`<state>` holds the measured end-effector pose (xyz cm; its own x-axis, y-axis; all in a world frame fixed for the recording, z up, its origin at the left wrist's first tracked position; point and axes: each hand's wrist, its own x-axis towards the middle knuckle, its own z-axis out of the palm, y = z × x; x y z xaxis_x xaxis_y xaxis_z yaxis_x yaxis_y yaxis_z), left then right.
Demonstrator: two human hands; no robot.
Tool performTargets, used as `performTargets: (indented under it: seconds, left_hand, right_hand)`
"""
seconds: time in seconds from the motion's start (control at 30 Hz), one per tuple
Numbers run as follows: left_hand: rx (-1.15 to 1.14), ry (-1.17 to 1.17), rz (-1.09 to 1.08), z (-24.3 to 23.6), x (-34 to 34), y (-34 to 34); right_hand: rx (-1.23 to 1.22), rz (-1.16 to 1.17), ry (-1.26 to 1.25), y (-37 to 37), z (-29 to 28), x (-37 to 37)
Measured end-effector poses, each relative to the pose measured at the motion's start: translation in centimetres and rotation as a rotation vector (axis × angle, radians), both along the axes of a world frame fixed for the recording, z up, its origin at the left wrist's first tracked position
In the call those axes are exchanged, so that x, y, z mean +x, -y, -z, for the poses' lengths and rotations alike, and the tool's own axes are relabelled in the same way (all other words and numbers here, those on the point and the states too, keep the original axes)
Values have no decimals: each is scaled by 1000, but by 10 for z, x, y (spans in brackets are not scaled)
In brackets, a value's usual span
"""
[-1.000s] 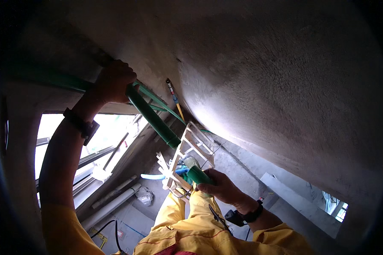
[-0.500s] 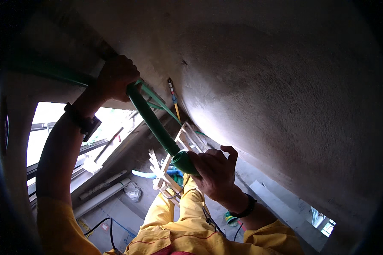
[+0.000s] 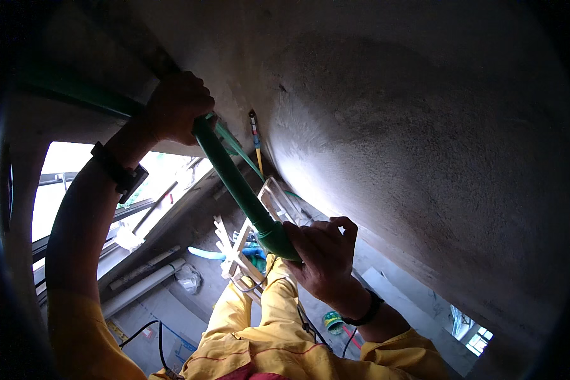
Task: Welds green PPR pipes on a ceiling using a socket fusion welder.
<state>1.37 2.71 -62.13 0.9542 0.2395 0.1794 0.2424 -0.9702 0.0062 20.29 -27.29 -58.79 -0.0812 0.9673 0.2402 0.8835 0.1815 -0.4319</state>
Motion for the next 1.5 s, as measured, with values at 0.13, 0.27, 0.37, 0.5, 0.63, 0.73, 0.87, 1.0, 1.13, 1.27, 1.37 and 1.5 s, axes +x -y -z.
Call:
performTargets:
  seconds: [0.13,0.27,0.37,0.5,0.63,0.73,0.87,1.0,1.13,1.27,1.37,1.5]
  left_hand:
    - [18,16,-35,-1,-2,3]
    - [-10,29,101,-9,-7,-1]
    - [-60,23,139,-10,-8,-1]
    - [-71,-15,109,-15,-5,3]
    - [-32,-44,103,-15,-8,2]
    - [-61,25,120,-9,-10,1]
    - [-51,-2,121,-10,-8,0]
    - [-61,37,121,-4,-17,-1]
    - [-57,89,135,-6,-8,-1]
    - [-67,21,123,-4,-15,1]
    - [-24,-10,122,-7,-17,0]
    - [29,180,183,-15,13,1]
  right_hand:
    - [8,-17,37,-4,-3,-1]
    - [51,-89,103,-8,-6,-1]
    - [76,-122,151,-12,-7,1]
    - [92,-122,182,-15,-8,0]
    - [119,-82,193,-19,-3,-8]
    - [65,-75,217,-24,-9,-13]
    - [26,-50,219,-27,-11,-16]
    - [50,-35,219,-32,1,-24]
    - [49,-2,263,-35,-12,-27]
    - [103,-4,238,-38,1,-31]
    - [132,-4,226,-39,2,-32]
    - [140,113,281,-20,-17,-20]
